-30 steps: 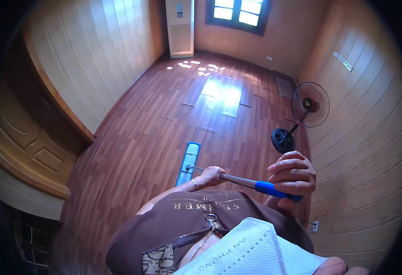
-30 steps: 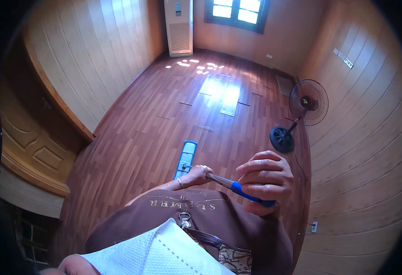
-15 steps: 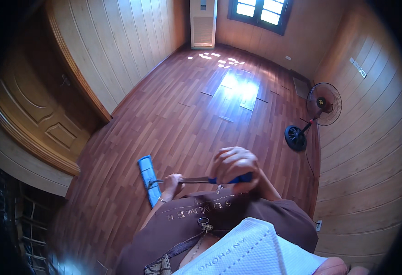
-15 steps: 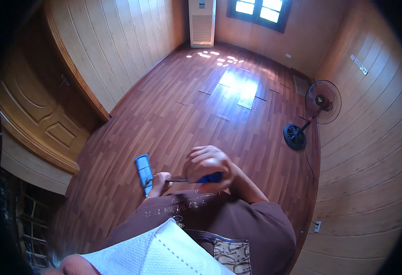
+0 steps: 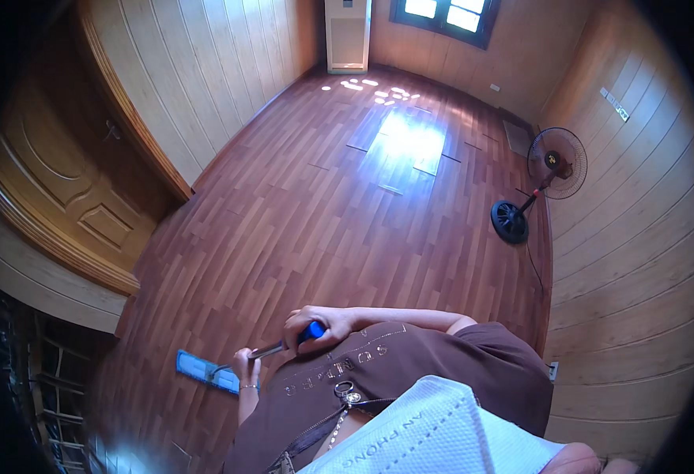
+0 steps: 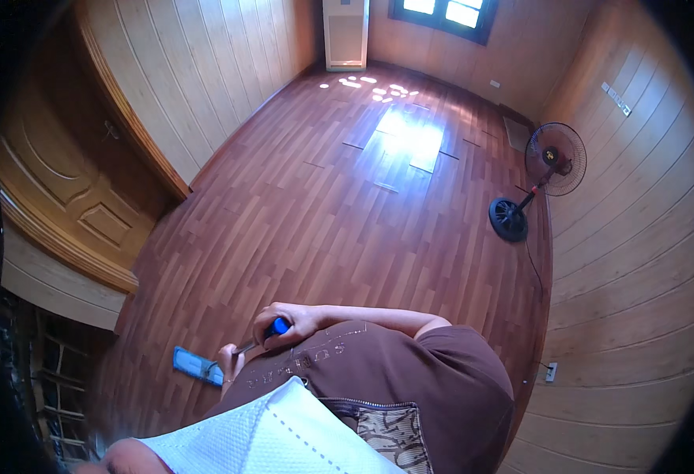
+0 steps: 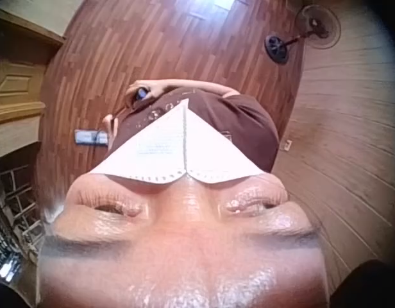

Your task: Mopping a large wooden floor using a flat mop.

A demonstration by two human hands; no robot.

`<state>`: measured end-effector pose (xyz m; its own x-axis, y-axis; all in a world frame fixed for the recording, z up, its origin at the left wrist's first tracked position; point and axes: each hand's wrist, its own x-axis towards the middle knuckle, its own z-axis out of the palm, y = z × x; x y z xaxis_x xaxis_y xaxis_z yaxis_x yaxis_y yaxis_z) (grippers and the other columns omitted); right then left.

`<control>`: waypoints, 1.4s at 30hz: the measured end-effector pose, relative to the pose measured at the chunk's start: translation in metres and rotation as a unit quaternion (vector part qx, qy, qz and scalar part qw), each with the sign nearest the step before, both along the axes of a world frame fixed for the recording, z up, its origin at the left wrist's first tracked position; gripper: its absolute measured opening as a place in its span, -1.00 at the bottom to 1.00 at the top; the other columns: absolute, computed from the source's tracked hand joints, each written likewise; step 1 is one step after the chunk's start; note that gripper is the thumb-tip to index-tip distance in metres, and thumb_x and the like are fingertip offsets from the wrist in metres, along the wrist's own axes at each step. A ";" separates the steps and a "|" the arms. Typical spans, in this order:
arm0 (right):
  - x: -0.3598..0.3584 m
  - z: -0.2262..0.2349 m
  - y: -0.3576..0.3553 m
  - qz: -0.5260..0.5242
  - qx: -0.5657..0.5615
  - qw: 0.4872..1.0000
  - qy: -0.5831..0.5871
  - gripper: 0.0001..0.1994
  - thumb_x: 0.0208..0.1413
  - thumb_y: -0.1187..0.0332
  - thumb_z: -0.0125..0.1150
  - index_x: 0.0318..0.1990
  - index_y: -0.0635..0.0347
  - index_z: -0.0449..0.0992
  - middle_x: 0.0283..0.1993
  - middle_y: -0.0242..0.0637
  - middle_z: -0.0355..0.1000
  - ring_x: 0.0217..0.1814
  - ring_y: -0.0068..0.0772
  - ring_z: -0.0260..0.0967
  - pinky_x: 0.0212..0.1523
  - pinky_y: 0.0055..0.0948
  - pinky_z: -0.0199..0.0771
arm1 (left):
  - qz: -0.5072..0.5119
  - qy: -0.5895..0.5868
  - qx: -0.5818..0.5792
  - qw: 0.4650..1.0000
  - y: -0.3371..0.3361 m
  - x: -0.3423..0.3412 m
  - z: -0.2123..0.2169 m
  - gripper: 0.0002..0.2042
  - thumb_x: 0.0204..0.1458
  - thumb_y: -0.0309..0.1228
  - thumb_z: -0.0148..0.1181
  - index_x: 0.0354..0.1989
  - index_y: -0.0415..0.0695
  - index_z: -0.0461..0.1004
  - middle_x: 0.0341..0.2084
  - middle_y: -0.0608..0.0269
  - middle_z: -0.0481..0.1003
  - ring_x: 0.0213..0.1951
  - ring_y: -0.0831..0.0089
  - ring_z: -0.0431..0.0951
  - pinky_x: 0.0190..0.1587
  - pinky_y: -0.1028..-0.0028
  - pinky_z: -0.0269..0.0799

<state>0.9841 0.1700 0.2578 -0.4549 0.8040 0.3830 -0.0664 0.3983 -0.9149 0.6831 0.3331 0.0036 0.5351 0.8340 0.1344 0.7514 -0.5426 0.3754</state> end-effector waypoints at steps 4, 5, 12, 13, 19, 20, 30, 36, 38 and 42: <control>-0.013 -0.007 0.004 0.047 -0.058 0.997 0.008 -0.83 0.08 0.33 0.18 -0.36 0.27 0.48 -0.29 -0.18 0.47 -0.14 -0.25 0.42 -0.05 -0.27 0.33 | 0.070 -0.019 -0.015 0.997 -0.022 -0.030 -0.011 -0.72 -0.14 -0.26 0.18 -0.73 -0.18 0.41 -0.64 -0.07 0.45 -0.51 -0.02 0.49 -0.42 0.13 0.36; -0.014 -0.009 0.002 0.060 -0.104 0.992 0.021 -0.84 0.07 0.33 0.19 -0.37 0.27 0.48 -0.29 -0.20 0.47 -0.15 -0.31 0.41 -0.08 -0.30 0.35 | 0.086 -0.010 -0.029 0.996 -0.033 -0.035 -0.013 -0.75 -0.16 -0.26 0.16 -0.68 -0.19 0.43 -0.62 -0.09 0.46 -0.47 -0.05 0.50 -0.39 0.12 0.38; -0.002 -0.004 -0.014 0.025 -0.167 0.986 0.011 -0.84 0.06 0.36 0.20 -0.35 0.30 0.49 -0.26 -0.22 0.48 -0.16 -0.43 0.39 -0.10 -0.39 0.37 | 0.072 -0.015 -0.070 0.995 -0.041 -0.041 -0.014 -0.76 -0.18 -0.24 0.16 -0.64 -0.18 0.45 -0.58 -0.10 0.48 -0.42 -0.07 0.51 -0.36 0.11 0.39; 0.003 -0.001 -0.021 0.022 -0.165 0.986 0.010 -0.84 0.06 0.36 0.20 -0.35 0.30 0.49 -0.26 -0.22 0.48 -0.16 -0.43 0.39 -0.10 -0.39 0.37 | 0.070 -0.016 -0.077 0.994 -0.044 -0.049 -0.011 -0.76 -0.18 -0.24 0.16 -0.63 -0.18 0.46 -0.58 -0.10 0.48 -0.41 -0.07 0.51 -0.35 0.11 0.39; 0.060 0.031 -0.082 -0.054 -0.114 0.992 -0.009 -0.82 0.02 0.40 0.21 -0.28 0.34 0.55 -0.31 -0.25 0.52 -0.24 -0.47 0.44 -0.17 -0.45 0.44 | 0.034 0.004 -0.122 0.992 -0.077 0.048 0.003 -0.77 -0.20 -0.23 0.16 -0.58 -0.17 0.47 -0.54 -0.10 0.49 -0.36 -0.09 0.52 -0.32 0.10 0.40; 0.070 0.044 -0.092 -0.066 -0.089 0.994 -0.015 -0.83 0.02 0.41 0.20 -0.29 0.34 0.55 -0.31 -0.24 0.53 -0.24 -0.47 0.45 -0.17 -0.46 0.44 | 0.024 0.013 -0.129 0.991 -0.086 0.075 0.013 -0.77 -0.20 -0.22 0.15 -0.58 -0.17 0.48 -0.54 -0.10 0.49 -0.36 -0.09 0.52 -0.32 0.10 0.40; 0.107 0.124 -0.176 -0.154 0.207 0.950 -0.176 -0.87 -0.03 0.34 0.21 -0.51 0.15 0.45 -0.47 -0.28 0.44 -0.36 -0.17 0.42 -0.20 -0.22 0.31 | -0.178 0.051 -0.105 0.977 -0.100 0.223 0.049 -0.70 -0.07 -0.10 0.21 -0.53 -0.11 0.51 -0.47 -0.03 0.51 -0.36 -0.03 0.51 -0.33 0.14 0.38; 0.111 0.140 -0.227 -0.202 0.257 0.920 -0.216 -0.86 -0.03 0.33 0.23 -0.54 0.11 0.43 -0.49 -0.33 0.43 -0.37 -0.22 0.43 -0.22 -0.23 0.33 | -0.349 -0.060 -0.096 0.930 -0.126 0.308 0.047 -0.77 -0.07 -0.23 0.10 -0.50 -0.15 0.51 -0.48 -0.01 0.49 -0.34 0.05 0.52 -0.28 0.26 0.41; 0.109 0.143 -0.239 -0.226 0.267 0.911 -0.221 -0.85 -0.04 0.31 0.24 -0.54 0.09 0.43 -0.49 -0.34 0.43 -0.37 -0.24 0.43 -0.22 -0.24 0.34 | -0.378 -0.112 -0.125 0.910 -0.140 0.333 0.046 -0.75 -0.05 -0.23 0.05 -0.47 -0.17 0.53 -0.45 -0.04 0.51 -0.30 0.06 0.52 -0.25 0.30 0.42; 0.107 0.147 -0.253 -0.260 0.306 0.901 -0.165 -0.83 -0.08 0.26 0.31 -0.53 0.07 0.45 -0.55 -0.40 0.43 -0.44 -0.32 0.44 -0.31 -0.28 0.34 | -0.436 -0.095 -0.195 0.873 -0.161 0.357 0.078 -0.75 -0.04 -0.32 0.11 -0.22 -0.18 0.53 -0.28 0.03 0.55 -0.25 0.17 0.54 -0.18 0.32 0.42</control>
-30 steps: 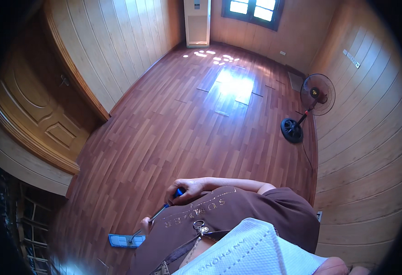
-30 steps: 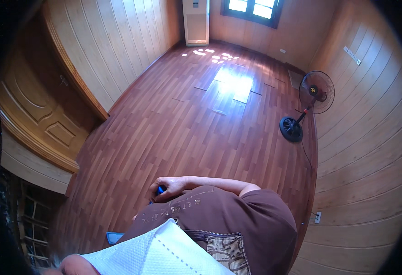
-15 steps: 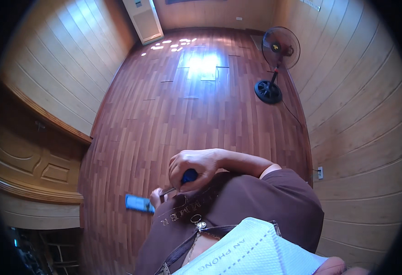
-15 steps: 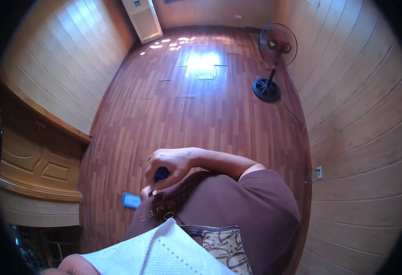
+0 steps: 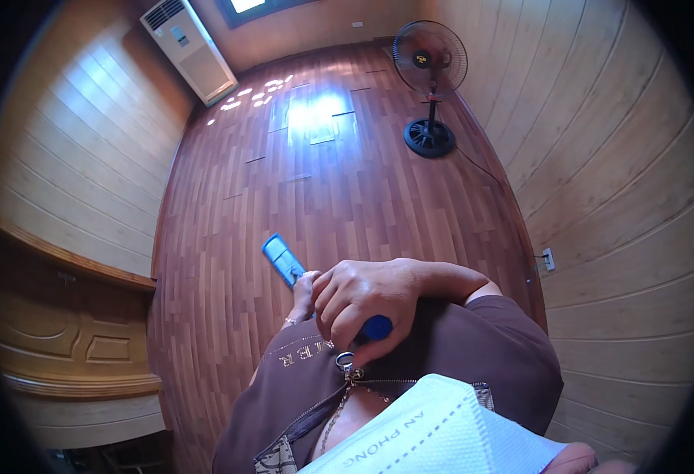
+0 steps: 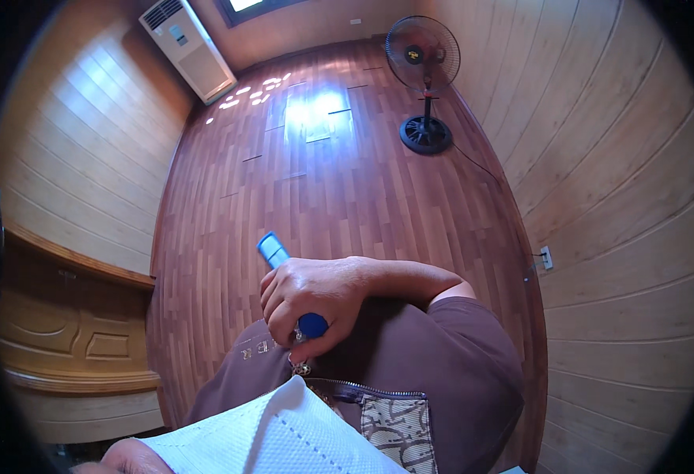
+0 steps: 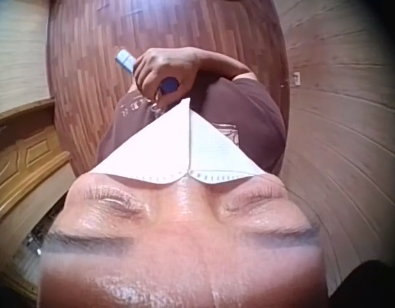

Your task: Mopping a large wooden floor using a flat mop.

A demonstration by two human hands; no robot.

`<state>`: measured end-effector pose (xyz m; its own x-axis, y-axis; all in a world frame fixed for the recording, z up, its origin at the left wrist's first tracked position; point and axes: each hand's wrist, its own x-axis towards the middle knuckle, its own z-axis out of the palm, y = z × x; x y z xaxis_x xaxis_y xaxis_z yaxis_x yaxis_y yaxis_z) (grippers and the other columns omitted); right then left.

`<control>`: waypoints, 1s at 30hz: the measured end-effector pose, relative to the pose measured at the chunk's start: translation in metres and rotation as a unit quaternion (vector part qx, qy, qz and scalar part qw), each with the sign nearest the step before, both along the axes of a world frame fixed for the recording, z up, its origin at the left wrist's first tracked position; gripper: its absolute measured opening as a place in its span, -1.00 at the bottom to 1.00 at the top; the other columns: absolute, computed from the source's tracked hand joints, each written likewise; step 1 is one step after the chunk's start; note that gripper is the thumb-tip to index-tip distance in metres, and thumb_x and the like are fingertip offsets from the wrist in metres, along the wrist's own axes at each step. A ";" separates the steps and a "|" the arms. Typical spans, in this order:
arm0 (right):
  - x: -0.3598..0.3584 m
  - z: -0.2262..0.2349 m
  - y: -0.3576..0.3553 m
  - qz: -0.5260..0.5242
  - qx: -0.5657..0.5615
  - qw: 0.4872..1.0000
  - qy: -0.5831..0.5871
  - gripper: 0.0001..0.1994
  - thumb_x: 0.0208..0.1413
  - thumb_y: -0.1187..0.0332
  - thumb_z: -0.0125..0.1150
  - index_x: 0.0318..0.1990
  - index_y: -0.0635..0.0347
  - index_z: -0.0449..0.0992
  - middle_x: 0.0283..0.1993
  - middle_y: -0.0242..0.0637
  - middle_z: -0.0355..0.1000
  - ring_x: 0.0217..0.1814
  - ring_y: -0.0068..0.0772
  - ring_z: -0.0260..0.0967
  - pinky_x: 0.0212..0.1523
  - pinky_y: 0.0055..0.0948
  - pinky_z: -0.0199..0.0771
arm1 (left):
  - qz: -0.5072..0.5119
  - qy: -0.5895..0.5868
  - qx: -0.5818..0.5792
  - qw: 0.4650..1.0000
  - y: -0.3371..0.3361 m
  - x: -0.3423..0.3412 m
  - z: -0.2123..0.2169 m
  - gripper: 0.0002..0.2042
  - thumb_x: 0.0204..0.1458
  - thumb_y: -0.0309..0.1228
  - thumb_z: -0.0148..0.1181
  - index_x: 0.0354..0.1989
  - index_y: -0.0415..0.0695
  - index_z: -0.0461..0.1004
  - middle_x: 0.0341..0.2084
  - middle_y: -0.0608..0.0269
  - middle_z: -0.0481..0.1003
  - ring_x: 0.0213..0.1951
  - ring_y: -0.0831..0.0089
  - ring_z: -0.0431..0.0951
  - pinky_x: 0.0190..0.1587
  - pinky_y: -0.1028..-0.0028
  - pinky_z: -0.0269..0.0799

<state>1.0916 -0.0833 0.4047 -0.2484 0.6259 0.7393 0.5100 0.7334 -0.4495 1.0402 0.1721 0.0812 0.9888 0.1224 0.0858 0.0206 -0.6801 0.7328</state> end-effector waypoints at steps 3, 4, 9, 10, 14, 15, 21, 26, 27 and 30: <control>-0.001 0.007 -0.004 0.037 0.029 0.999 0.015 -0.83 -0.07 0.26 0.32 -0.42 0.07 0.45 -0.48 -0.37 0.46 -0.39 -0.33 0.48 -0.31 -0.29 0.37 | -0.018 -0.010 -0.051 0.998 -0.035 0.022 0.036 -0.73 -0.03 -0.34 0.12 -0.18 -0.19 0.51 -0.25 0.04 0.54 -0.24 0.19 0.54 -0.17 0.33 0.42; -0.001 0.008 -0.006 0.059 0.034 0.997 0.019 -0.82 -0.06 0.27 0.31 -0.35 0.07 0.45 -0.43 -0.33 0.48 -0.33 -0.31 0.51 -0.28 -0.28 0.39 | -0.026 -0.013 -0.067 0.997 -0.045 0.019 0.045 -0.73 -0.03 -0.34 0.12 -0.17 -0.19 0.50 -0.24 0.05 0.54 -0.23 0.20 0.54 -0.16 0.33 0.42; -0.007 0.003 0.007 0.065 0.010 0.998 0.008 -0.72 -0.11 0.17 0.41 -0.38 0.09 0.45 -0.45 -0.31 0.48 -0.38 -0.27 0.49 -0.29 -0.28 0.33 | -0.053 -0.029 -0.150 0.987 -0.078 0.024 0.100 -0.70 -0.03 -0.37 0.13 -0.10 -0.20 0.48 -0.20 0.07 0.53 -0.21 0.23 0.54 -0.15 0.34 0.42; -0.006 -0.004 0.014 0.048 -0.002 0.999 0.003 -0.71 -0.14 0.16 0.42 -0.37 0.08 0.46 -0.44 -0.31 0.49 -0.37 -0.24 0.49 -0.28 -0.24 0.37 | -0.055 -0.032 -0.166 0.984 -0.071 0.015 0.109 -0.69 -0.02 -0.37 0.14 -0.09 -0.20 0.47 -0.19 0.07 0.53 -0.21 0.24 0.54 -0.14 0.34 0.42; -0.003 -0.025 0.037 0.028 -0.062 0.997 0.048 -0.64 -0.19 0.13 0.46 -0.34 0.13 0.48 -0.37 -0.25 0.51 -0.33 -0.14 0.49 -0.27 -0.24 0.45 | -0.064 -0.049 -0.231 0.970 -0.026 -0.029 0.155 -0.66 -0.02 -0.39 0.15 -0.03 -0.21 0.45 -0.15 0.09 0.52 -0.19 0.27 0.54 -0.13 0.35 0.42; -0.001 -0.030 0.044 0.030 -0.071 0.994 0.071 -0.65 -0.18 0.15 0.47 -0.33 0.14 0.48 -0.34 -0.22 0.50 -0.31 -0.16 0.49 -0.27 -0.28 0.45 | -0.067 -0.053 -0.248 0.965 -0.015 -0.038 0.166 -0.65 -0.02 -0.39 0.15 -0.02 -0.21 0.44 -0.14 0.10 0.52 -0.19 0.27 0.54 -0.12 0.36 0.42; 0.000 -0.077 0.102 -0.041 -0.164 0.979 0.110 -0.72 -0.15 0.23 0.42 -0.39 0.15 0.46 -0.49 -0.23 0.42 -0.45 -0.18 0.43 -0.43 -0.31 0.37 | -0.029 -0.227 -0.237 0.944 0.000 -0.112 0.272 -0.35 0.02 0.10 0.08 0.03 -0.29 0.35 -0.03 -0.01 0.44 0.02 0.23 0.45 0.01 0.31 0.33; -0.018 -0.158 0.137 -0.095 -0.235 0.965 0.060 -0.71 -0.12 0.20 0.39 -0.52 0.18 0.42 -0.63 -0.21 0.34 -0.59 -0.14 0.33 -0.54 -0.18 0.24 | -0.053 -0.407 -0.160 0.898 -0.047 -0.149 0.311 -0.14 -0.31 0.19 0.39 0.03 -0.29 0.33 -0.18 -0.01 0.47 -0.05 0.06 0.48 0.02 0.16 0.38; -0.018 -0.182 0.144 -0.097 -0.249 0.962 0.049 -0.64 -0.18 0.04 0.40 -0.49 0.13 0.47 -0.59 -0.17 0.40 -0.53 -0.02 0.37 -0.50 -0.12 0.30 | -0.036 -0.428 -0.119 0.895 -0.049 -0.151 0.311 -0.33 -0.25 0.04 0.43 -0.08 -0.24 0.41 -0.36 0.07 0.52 -0.21 0.13 0.56 -0.10 0.21 0.44; -0.011 -0.248 0.154 -0.145 -0.302 0.941 0.040 -0.67 -0.12 0.06 0.34 -0.54 0.11 0.45 -0.60 -0.17 0.38 -0.50 0.01 0.37 -0.46 -0.12 0.33 | -0.033 -0.429 -0.097 0.897 -0.046 -0.162 0.306 -0.68 -0.20 -0.31 0.41 -0.31 -0.18 0.47 -0.61 0.26 0.50 -0.50 0.29 0.57 -0.32 0.38 0.44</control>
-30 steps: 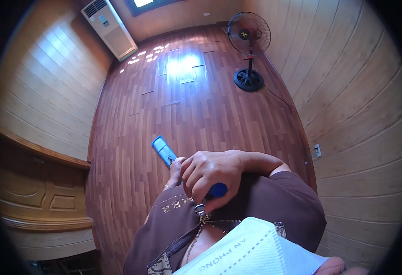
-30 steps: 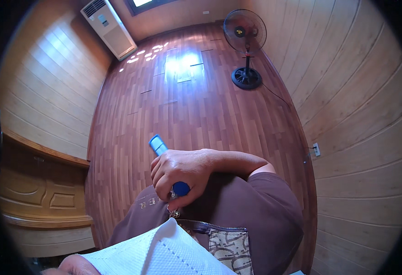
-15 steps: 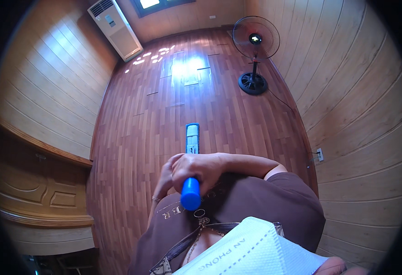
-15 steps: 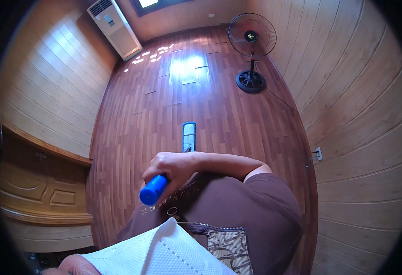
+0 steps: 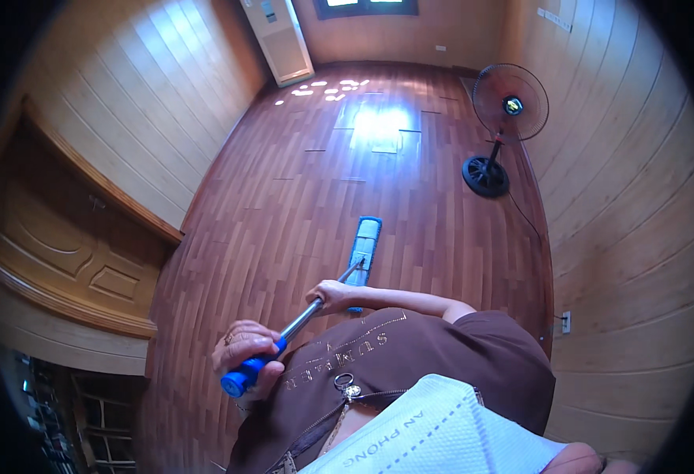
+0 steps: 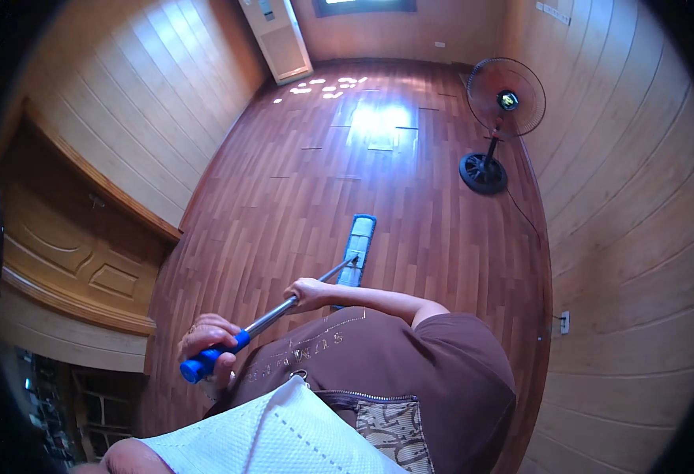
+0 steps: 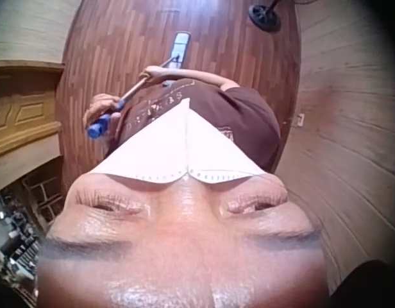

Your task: Mopping a large wooden floor using a flat mop.

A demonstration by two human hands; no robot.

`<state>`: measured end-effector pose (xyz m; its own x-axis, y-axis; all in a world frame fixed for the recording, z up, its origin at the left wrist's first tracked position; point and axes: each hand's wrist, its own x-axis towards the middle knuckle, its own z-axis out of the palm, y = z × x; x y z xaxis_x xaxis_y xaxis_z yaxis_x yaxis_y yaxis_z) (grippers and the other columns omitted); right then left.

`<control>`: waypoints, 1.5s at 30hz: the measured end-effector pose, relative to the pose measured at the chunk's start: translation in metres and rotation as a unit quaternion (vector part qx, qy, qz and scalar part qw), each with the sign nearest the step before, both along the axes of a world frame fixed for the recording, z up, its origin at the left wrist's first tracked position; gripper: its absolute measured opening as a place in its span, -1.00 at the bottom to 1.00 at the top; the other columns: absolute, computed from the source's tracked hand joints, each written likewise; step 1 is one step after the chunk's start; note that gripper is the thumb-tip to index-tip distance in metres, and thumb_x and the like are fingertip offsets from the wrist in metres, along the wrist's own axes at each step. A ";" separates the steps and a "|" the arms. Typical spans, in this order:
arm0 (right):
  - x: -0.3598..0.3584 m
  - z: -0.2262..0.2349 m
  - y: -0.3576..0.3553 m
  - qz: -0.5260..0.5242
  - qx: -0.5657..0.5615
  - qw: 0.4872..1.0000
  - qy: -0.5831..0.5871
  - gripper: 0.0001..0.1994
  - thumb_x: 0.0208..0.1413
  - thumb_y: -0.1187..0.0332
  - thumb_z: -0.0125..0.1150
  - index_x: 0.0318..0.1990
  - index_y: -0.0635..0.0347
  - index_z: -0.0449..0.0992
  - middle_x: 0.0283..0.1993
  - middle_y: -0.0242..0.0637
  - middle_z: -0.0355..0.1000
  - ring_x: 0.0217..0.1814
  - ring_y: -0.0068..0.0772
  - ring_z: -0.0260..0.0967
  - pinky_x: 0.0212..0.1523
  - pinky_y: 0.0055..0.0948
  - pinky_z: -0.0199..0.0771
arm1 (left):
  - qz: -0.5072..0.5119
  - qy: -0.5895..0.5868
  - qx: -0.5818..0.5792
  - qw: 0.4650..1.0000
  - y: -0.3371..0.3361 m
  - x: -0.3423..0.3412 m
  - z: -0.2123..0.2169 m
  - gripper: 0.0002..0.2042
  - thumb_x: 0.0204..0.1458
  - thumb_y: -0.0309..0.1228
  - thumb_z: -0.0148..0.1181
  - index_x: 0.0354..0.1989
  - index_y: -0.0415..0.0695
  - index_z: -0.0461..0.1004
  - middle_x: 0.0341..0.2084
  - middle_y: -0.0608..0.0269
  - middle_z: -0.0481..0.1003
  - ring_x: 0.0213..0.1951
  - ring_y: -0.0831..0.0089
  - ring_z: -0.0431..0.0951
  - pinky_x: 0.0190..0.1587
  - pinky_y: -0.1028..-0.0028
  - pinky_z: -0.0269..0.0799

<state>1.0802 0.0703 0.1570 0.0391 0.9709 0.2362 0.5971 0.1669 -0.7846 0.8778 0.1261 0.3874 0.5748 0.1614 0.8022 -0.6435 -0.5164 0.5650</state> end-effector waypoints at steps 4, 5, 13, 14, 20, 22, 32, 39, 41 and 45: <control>0.003 -0.050 0.000 -0.039 -0.041 0.998 -0.009 -0.77 -0.24 0.24 0.31 -0.58 0.13 0.38 -0.57 -0.18 0.33 -0.46 -0.02 0.36 -0.45 -0.15 0.30 | -0.006 0.006 0.014 1.000 -0.002 -0.022 -0.006 -0.74 -0.20 -0.31 0.42 -0.44 -0.17 0.49 -0.61 0.25 0.50 -0.51 0.33 0.58 -0.32 0.42 0.44; 0.002 -0.056 0.001 -0.043 -0.027 0.997 -0.049 -0.81 -0.28 0.29 0.29 -0.58 0.11 0.40 -0.56 -0.18 0.35 -0.43 -0.03 0.37 -0.37 -0.15 0.32 | -0.019 0.004 0.029 0.999 -0.004 -0.021 -0.006 -0.74 -0.20 -0.30 0.42 -0.45 -0.17 0.49 -0.62 0.25 0.50 -0.51 0.33 0.58 -0.32 0.42 0.44; 0.014 -0.074 -0.011 -0.083 -0.051 0.988 -0.121 -0.92 -0.29 0.28 0.21 -0.62 -0.03 0.45 -0.58 -0.33 0.43 -0.40 -0.15 0.45 -0.15 -0.13 0.30 | 0.008 0.025 -0.016 1.000 -0.011 -0.021 -0.021 -0.73 -0.25 -0.27 0.46 -0.51 -0.14 0.49 -0.60 0.24 0.52 -0.48 0.37 0.59 -0.24 0.41 0.41; 0.019 -0.077 -0.015 -0.093 -0.060 0.986 -0.126 -0.92 -0.29 0.28 0.22 -0.61 -0.02 0.46 -0.58 -0.33 0.44 -0.39 -0.15 0.45 -0.15 -0.14 0.29 | 0.006 0.035 -0.015 0.999 -0.010 -0.020 -0.027 -0.73 -0.24 -0.27 0.46 -0.51 -0.14 0.49 -0.59 0.24 0.53 -0.47 0.36 0.59 -0.23 0.41 0.40; 0.059 -0.091 -0.051 -0.155 -0.098 0.974 -0.134 -0.92 -0.27 0.31 0.20 -0.61 0.02 0.44 -0.59 -0.31 0.42 -0.38 -0.15 0.45 -0.15 -0.17 0.29 | -0.040 0.116 -0.014 0.992 -0.015 0.003 -0.043 -0.78 -0.20 -0.33 0.41 -0.52 -0.16 0.48 -0.51 0.21 0.54 -0.35 0.30 0.60 -0.16 0.37 0.36; 0.075 -0.094 -0.068 -0.184 -0.120 0.967 -0.130 -0.92 -0.27 0.29 0.21 -0.59 0.03 0.46 -0.56 -0.27 0.44 -0.35 -0.12 0.46 -0.18 -0.17 0.32 | -0.065 0.129 -0.006 0.989 -0.013 0.016 -0.055 -0.80 -0.20 -0.37 0.40 -0.53 -0.17 0.49 -0.51 0.19 0.53 -0.34 0.29 0.59 -0.17 0.37 0.38; 0.117 -0.126 -0.180 -0.373 -0.178 0.901 -0.135 -0.88 -0.19 0.23 0.17 -0.49 -0.02 0.57 -0.42 -0.20 0.52 -0.24 -0.10 0.49 -0.17 -0.11 0.37 | -0.207 0.231 -0.028 0.950 -0.030 0.088 -0.083 -0.85 -0.13 -0.45 0.38 -0.49 -0.20 0.51 -0.41 0.13 0.54 -0.22 0.27 0.58 -0.12 0.35 0.46; 0.082 -0.139 -0.255 -0.508 -0.119 0.841 -0.141 -0.87 -0.20 0.25 0.13 -0.57 0.04 0.54 -0.47 -0.17 0.50 -0.30 -0.07 0.47 -0.26 -0.06 0.42 | -0.305 0.280 -0.030 0.910 -0.039 0.121 -0.084 -0.85 -0.11 -0.42 0.39 -0.46 -0.21 0.54 -0.38 0.14 0.55 -0.19 0.26 0.58 -0.10 0.34 0.48; 0.067 -0.143 -0.265 -0.552 -0.131 0.815 -0.116 -0.88 -0.19 0.27 0.09 -0.58 0.01 0.54 -0.47 -0.20 0.51 -0.30 -0.06 0.47 -0.29 -0.07 0.36 | -0.359 0.286 -0.024 0.888 -0.039 0.132 -0.080 -0.85 -0.10 -0.43 0.38 -0.46 -0.20 0.54 -0.37 0.13 0.56 -0.20 0.26 0.58 -0.11 0.34 0.48; 0.031 -0.131 -0.273 -0.622 -0.114 0.770 -0.083 -0.84 -0.13 0.27 0.06 -0.64 0.03 0.47 -0.52 -0.19 0.46 -0.34 -0.01 0.44 -0.33 -0.10 0.27 | -0.425 0.280 -0.045 0.859 -0.036 0.155 -0.065 -0.86 -0.09 -0.45 0.37 -0.49 -0.23 0.53 -0.46 0.13 0.56 -0.26 0.28 0.59 -0.13 0.30 0.50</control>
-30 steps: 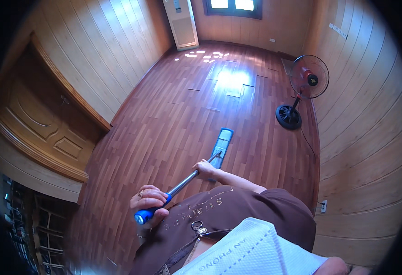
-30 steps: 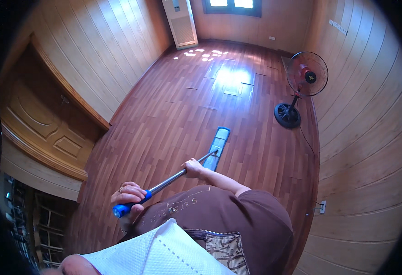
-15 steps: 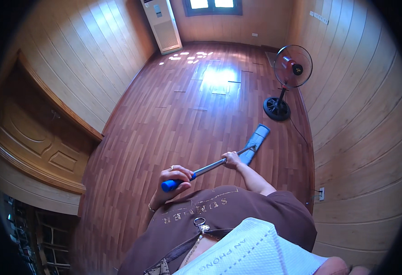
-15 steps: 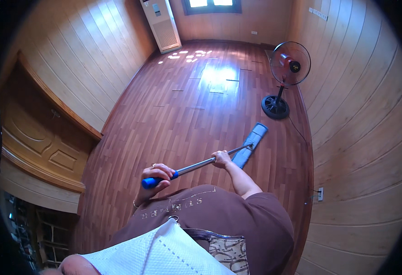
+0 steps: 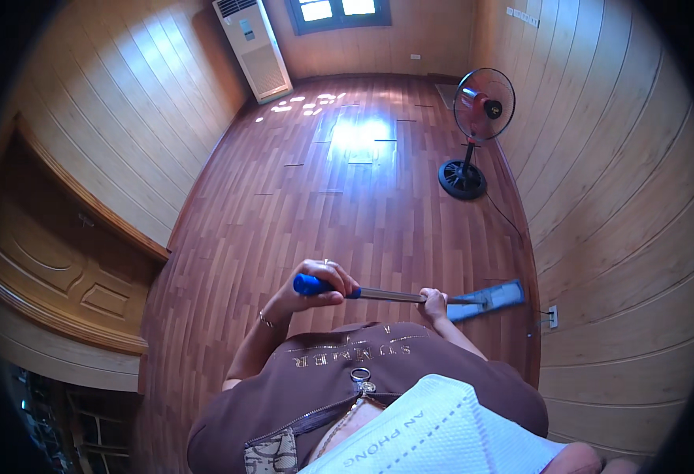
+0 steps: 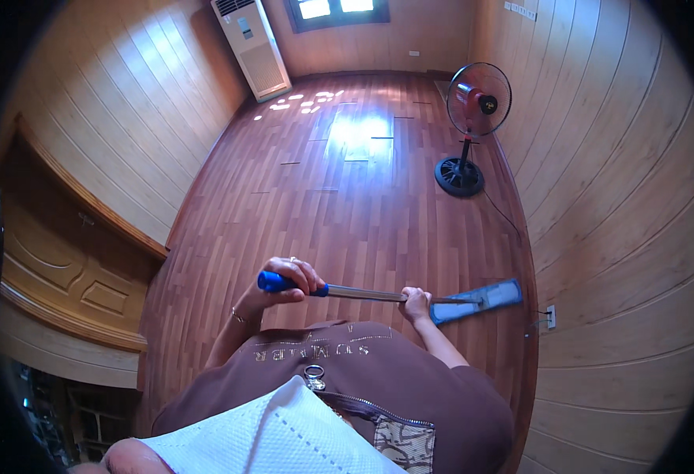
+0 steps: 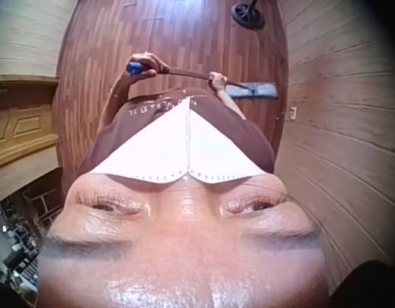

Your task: Mopping a large wooden floor using a flat mop.

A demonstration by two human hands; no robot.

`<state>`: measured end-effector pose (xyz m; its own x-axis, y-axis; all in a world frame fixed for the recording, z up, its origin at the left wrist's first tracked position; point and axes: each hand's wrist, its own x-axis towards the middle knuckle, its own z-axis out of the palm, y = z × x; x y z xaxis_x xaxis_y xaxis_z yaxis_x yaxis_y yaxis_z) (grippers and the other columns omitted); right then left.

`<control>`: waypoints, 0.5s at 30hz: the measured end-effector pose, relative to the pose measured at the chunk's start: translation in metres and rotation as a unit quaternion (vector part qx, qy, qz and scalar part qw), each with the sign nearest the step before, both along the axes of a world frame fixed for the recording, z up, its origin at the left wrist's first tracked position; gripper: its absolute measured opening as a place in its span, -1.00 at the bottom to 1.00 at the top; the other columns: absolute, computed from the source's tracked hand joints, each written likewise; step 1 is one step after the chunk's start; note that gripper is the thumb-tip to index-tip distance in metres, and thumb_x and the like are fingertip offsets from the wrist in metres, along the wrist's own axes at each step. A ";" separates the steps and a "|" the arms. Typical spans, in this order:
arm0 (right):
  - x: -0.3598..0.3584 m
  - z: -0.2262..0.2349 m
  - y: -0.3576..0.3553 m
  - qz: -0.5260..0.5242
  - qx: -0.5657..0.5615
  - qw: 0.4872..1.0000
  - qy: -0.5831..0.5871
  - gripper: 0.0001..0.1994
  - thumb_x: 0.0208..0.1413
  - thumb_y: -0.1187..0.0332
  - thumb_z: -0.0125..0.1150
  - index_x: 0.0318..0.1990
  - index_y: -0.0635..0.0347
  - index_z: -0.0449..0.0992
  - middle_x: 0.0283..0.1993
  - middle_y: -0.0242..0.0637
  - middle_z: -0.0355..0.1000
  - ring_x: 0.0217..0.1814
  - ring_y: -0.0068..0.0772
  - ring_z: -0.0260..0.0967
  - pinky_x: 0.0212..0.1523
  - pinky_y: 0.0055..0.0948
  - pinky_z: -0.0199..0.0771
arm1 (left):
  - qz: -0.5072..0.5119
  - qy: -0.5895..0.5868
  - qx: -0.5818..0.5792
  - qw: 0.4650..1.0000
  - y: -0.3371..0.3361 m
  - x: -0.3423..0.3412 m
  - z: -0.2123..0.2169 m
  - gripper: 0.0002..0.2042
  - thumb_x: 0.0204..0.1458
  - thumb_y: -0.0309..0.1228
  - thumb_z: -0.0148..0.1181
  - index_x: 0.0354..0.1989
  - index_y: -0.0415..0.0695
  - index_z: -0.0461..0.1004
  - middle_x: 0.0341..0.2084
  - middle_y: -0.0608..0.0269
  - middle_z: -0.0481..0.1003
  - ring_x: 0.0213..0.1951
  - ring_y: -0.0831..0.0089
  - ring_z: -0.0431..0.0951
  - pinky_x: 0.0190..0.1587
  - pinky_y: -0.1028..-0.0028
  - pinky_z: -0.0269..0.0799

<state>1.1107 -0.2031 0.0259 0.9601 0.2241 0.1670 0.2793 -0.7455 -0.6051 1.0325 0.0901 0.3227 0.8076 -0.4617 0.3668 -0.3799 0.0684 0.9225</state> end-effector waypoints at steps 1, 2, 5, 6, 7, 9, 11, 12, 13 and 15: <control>-0.008 0.001 0.000 -0.019 0.013 1.000 -0.020 -0.82 -0.11 0.26 0.06 -0.65 0.04 0.45 -0.55 -0.18 0.44 -0.37 0.00 0.42 -0.32 -0.09 0.26 | -0.016 0.007 -0.015 1.000 0.000 0.006 0.005 -0.85 -0.10 -0.44 0.37 -0.50 -0.24 0.53 -0.47 0.12 0.55 -0.28 0.28 0.58 -0.14 0.29 0.50; -0.016 0.004 -0.001 -0.031 0.009 0.999 0.006 -0.83 -0.12 0.26 0.07 -0.64 0.04 0.45 -0.55 -0.18 0.44 -0.36 -0.01 0.42 -0.32 -0.09 0.25 | -0.032 0.013 -0.030 0.999 0.000 0.012 0.010 -0.85 -0.10 -0.44 0.38 -0.50 -0.24 0.53 -0.47 0.11 0.55 -0.29 0.28 0.58 -0.14 0.28 0.50; -0.039 0.008 -0.007 -0.054 0.041 0.995 0.075 -0.84 -0.18 0.22 0.19 -0.63 0.03 0.44 -0.56 -0.19 0.44 -0.35 -0.03 0.43 -0.33 -0.10 0.24 | -0.071 0.032 -0.038 0.996 -0.001 0.028 0.025 -0.82 -0.12 -0.42 0.38 -0.52 -0.27 0.53 -0.52 0.11 0.52 -0.33 0.25 0.57 -0.16 0.26 0.50; -0.046 0.008 -0.010 -0.055 0.076 0.988 0.120 -0.83 -0.20 0.20 0.23 -0.63 0.03 0.45 -0.56 -0.19 0.44 -0.35 -0.03 0.43 -0.33 -0.11 0.23 | -0.081 0.037 -0.045 0.995 -0.001 0.032 0.027 -0.82 -0.14 -0.42 0.37 -0.52 -0.29 0.52 -0.53 0.12 0.51 -0.33 0.23 0.58 -0.16 0.26 0.49; -0.055 0.012 -0.011 -0.054 0.066 0.988 0.125 -0.77 -0.22 0.12 0.30 -0.60 0.03 0.45 -0.56 -0.21 0.44 -0.34 -0.06 0.44 -0.32 -0.13 0.24 | -0.083 0.048 -0.049 0.994 0.000 0.036 0.030 -0.82 -0.14 -0.43 0.37 -0.53 -0.29 0.52 -0.53 0.12 0.51 -0.33 0.23 0.58 -0.17 0.26 0.50; -0.070 0.020 -0.011 -0.059 0.082 0.981 0.164 -0.75 -0.21 0.08 0.31 -0.57 0.02 0.47 -0.54 -0.20 0.46 -0.34 -0.06 0.46 -0.32 -0.15 0.27 | -0.081 0.074 -0.061 0.992 -0.002 0.043 0.034 -0.82 -0.13 -0.43 0.36 -0.51 -0.29 0.52 -0.52 0.11 0.52 -0.34 0.25 0.58 -0.18 0.28 0.50; -0.082 0.053 -0.008 -0.063 0.095 0.968 0.223 -0.72 -0.20 0.07 0.32 -0.56 0.05 0.48 -0.53 -0.13 0.45 -0.36 -0.04 0.47 -0.37 -0.17 0.30 | -0.067 0.107 -0.072 0.989 -0.004 0.049 0.033 -0.83 -0.12 -0.42 0.35 -0.49 -0.28 0.53 -0.51 0.11 0.53 -0.34 0.27 0.59 -0.18 0.28 0.51; -0.085 0.056 -0.008 -0.058 0.101 0.966 0.232 -0.72 -0.19 0.07 0.31 -0.55 0.07 0.48 -0.54 -0.09 0.44 -0.38 -0.02 0.46 -0.40 -0.16 0.30 | -0.059 0.121 -0.079 0.988 -0.005 0.051 0.033 -0.83 -0.11 -0.41 0.34 -0.47 -0.27 0.53 -0.50 0.11 0.54 -0.35 0.29 0.59 -0.19 0.28 0.53; -0.089 0.057 -0.009 -0.054 0.107 0.963 0.241 -0.72 -0.18 0.08 0.30 -0.55 0.09 0.48 -0.54 -0.06 0.43 -0.41 -0.01 0.45 -0.43 -0.14 0.31 | -0.060 0.120 -0.079 0.988 -0.007 0.054 0.035 -0.83 -0.11 -0.41 0.34 -0.47 -0.27 0.53 -0.50 0.11 0.54 -0.35 0.29 0.59 -0.19 0.28 0.53; -0.089 0.038 -0.010 -0.045 0.081 0.973 0.211 -0.70 -0.16 0.08 0.27 -0.56 0.14 0.47 -0.55 -0.01 0.40 -0.43 0.01 0.43 -0.43 -0.12 0.30 | -0.067 0.131 -0.088 0.985 -0.010 0.056 0.038 -0.83 -0.10 -0.40 0.34 -0.47 -0.26 0.54 -0.50 0.12 0.54 -0.35 0.29 0.60 -0.20 0.29 0.55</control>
<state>1.0220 -0.2126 0.0641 0.9654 0.1395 -0.2201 -0.0812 -0.6415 -0.7628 1.0887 0.0799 0.3611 0.8216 -0.5181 0.2378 -0.1078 0.2685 0.9572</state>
